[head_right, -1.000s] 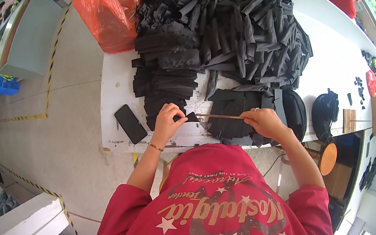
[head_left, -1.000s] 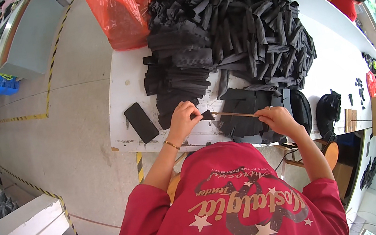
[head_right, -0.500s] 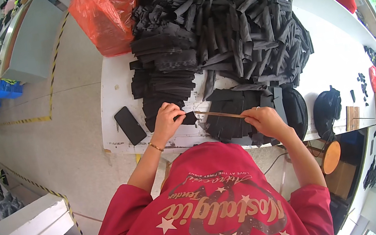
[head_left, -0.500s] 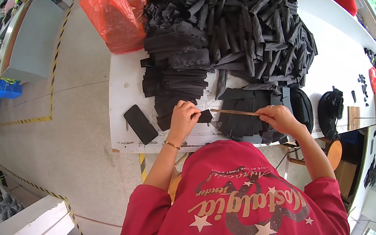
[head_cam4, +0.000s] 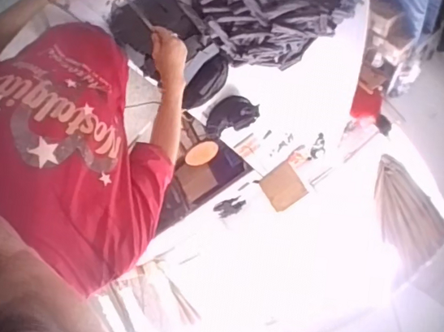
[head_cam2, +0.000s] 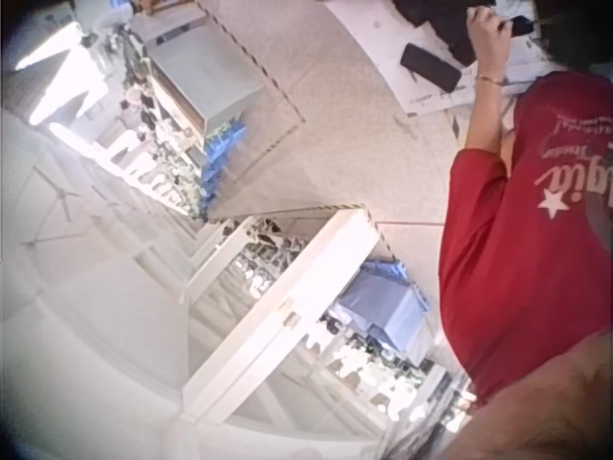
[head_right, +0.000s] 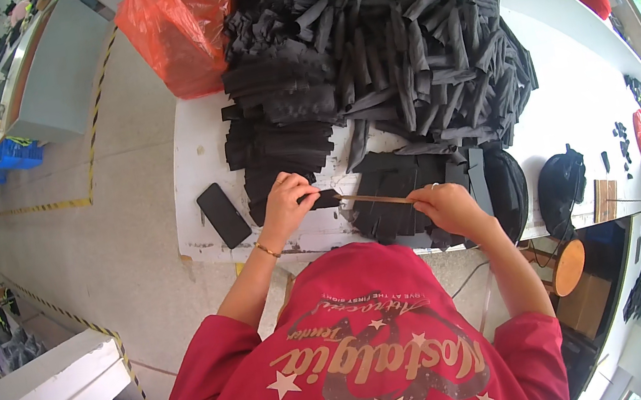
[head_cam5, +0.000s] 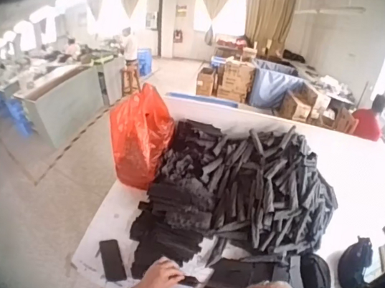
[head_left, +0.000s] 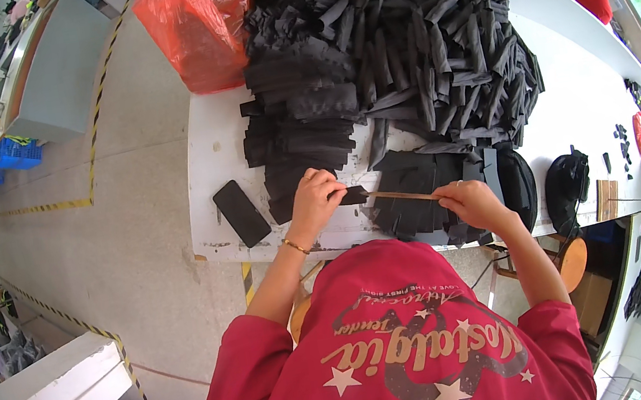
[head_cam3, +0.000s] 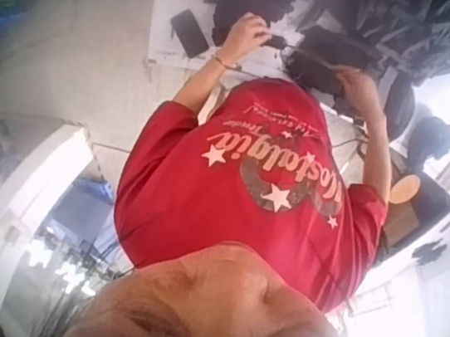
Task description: The recorder is using a wooden stick to apply adhesive or manipulate black foam components to assemble them into a specific structure.
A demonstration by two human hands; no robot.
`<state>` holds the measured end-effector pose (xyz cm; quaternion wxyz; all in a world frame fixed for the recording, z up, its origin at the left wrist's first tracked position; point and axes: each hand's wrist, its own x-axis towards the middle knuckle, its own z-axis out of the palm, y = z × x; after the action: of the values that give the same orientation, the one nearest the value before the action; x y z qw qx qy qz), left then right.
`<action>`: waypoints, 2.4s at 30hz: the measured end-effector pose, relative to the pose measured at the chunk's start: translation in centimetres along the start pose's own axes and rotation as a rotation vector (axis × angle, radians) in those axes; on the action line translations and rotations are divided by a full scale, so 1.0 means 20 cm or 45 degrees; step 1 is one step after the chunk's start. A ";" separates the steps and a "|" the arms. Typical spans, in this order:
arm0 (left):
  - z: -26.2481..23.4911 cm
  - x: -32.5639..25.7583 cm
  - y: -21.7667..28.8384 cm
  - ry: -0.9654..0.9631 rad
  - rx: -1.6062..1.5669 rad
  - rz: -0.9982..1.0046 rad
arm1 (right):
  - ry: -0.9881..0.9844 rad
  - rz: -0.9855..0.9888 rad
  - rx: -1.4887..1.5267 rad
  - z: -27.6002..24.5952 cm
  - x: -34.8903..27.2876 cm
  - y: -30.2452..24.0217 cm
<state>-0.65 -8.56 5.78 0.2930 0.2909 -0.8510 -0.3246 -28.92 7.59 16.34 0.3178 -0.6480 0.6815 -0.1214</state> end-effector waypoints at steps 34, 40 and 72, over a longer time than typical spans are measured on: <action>0.13 0.22 -0.12 0.997 -2.181 -1.232 | 0.126 0.249 0.188 0.22 -0.32 -0.36; 0.32 0.30 0.12 1.001 -2.276 -1.461 | 0.758 0.222 0.803 0.40 0.18 -0.36; 0.12 -0.05 -0.43 0.311 0.481 -0.497 | 0.585 0.353 0.202 0.16 0.46 -0.09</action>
<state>1.14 -12.29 -2.24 0.2662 0.5353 -0.7827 -0.1734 -25.21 -0.70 12.50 0.2183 -0.4771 0.8062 -0.2736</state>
